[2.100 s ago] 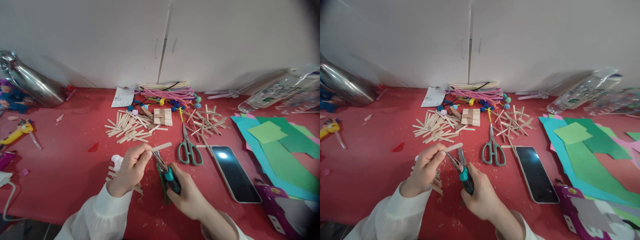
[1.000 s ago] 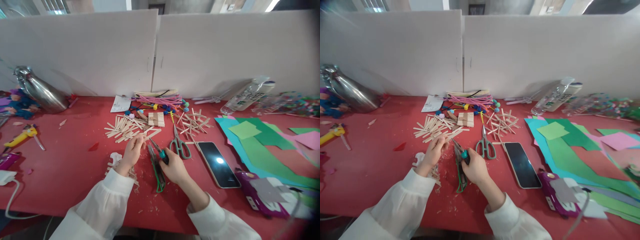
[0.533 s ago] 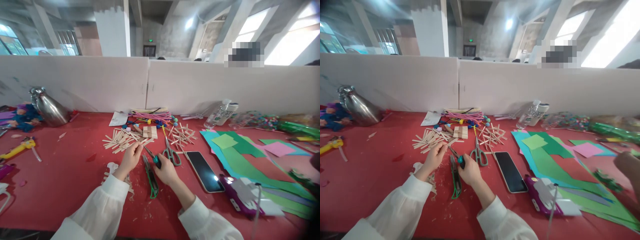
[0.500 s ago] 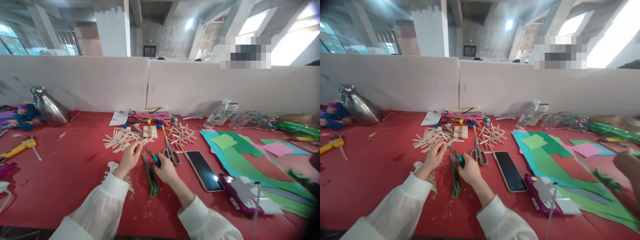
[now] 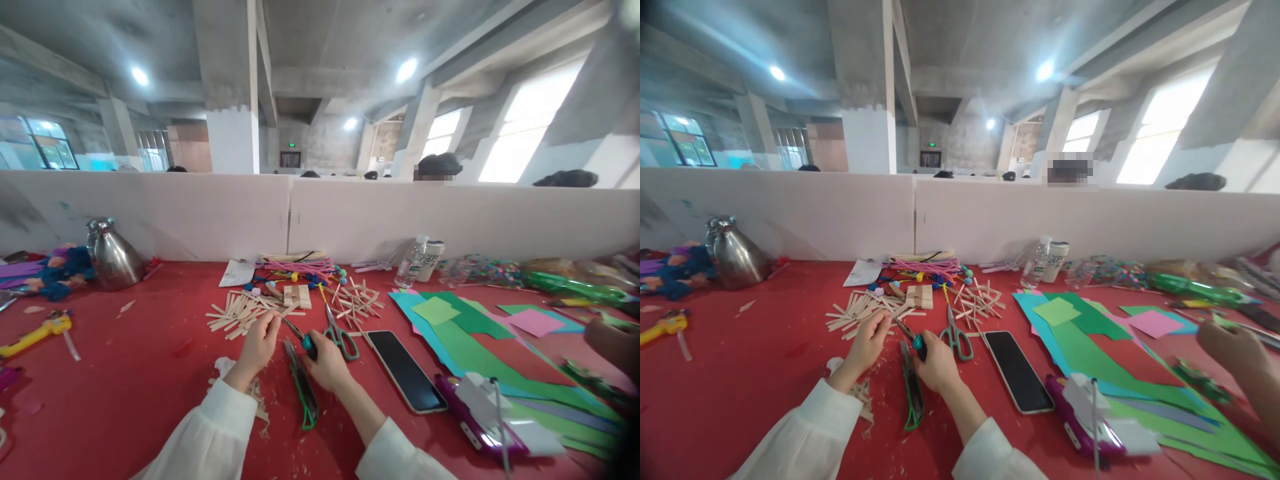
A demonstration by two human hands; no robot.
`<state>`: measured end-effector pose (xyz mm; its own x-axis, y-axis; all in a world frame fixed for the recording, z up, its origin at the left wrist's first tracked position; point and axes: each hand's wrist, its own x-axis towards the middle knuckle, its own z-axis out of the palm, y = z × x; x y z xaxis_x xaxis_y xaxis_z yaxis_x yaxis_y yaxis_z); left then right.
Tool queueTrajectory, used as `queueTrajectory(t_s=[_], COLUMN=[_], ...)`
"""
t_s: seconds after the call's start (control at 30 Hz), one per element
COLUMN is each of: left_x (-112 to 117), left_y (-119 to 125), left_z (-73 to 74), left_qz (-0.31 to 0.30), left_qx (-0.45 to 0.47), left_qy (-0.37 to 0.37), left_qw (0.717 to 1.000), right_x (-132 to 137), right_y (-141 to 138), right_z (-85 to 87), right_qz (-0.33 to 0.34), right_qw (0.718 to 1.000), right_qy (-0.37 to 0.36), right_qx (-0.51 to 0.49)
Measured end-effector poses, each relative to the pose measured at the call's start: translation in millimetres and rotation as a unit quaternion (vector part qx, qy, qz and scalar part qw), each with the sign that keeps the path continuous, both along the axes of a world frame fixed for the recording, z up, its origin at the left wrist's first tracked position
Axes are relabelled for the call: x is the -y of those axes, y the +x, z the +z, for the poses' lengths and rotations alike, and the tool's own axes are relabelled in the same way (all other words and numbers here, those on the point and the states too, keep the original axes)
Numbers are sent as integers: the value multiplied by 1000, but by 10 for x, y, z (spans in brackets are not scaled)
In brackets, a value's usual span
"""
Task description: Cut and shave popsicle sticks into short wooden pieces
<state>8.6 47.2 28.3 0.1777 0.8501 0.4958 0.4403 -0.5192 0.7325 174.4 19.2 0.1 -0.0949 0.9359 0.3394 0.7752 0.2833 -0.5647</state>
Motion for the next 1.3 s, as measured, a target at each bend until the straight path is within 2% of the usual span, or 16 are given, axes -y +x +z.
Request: queueTrajectory(t_s=[0.2,0.47,0.73,0.9,1.0,1.17,1.3], left_x=[-5,9,26,-15,-46,-46,-41], left_y=[-9,-27,116,164,151,128,141], left_z=[-17,29,-82,-141,-134,-69,-77], left_qz=[-6,-21,59,71,61,27,3], left_qx=[12,26,66,76,69,50,39], left_qy=[2,-13,-20,-29,-33,-44,-48], left_qw=[1000,999,996,994,995,997,998], right_x=[12,9,123,124,99,56,52], right_y=[-10,66,-99,-89,-25,106,171], right_z=[-9,24,10,61,117,217,210], right_qz=[4,59,-39,-60,-38,56,83], right_qw=[1000,998,999,997,997,987,978], right_qy=[2,-36,-19,-31,-63,-146,-182], right_qx=[-9,-9,24,44,30,-27,-55])
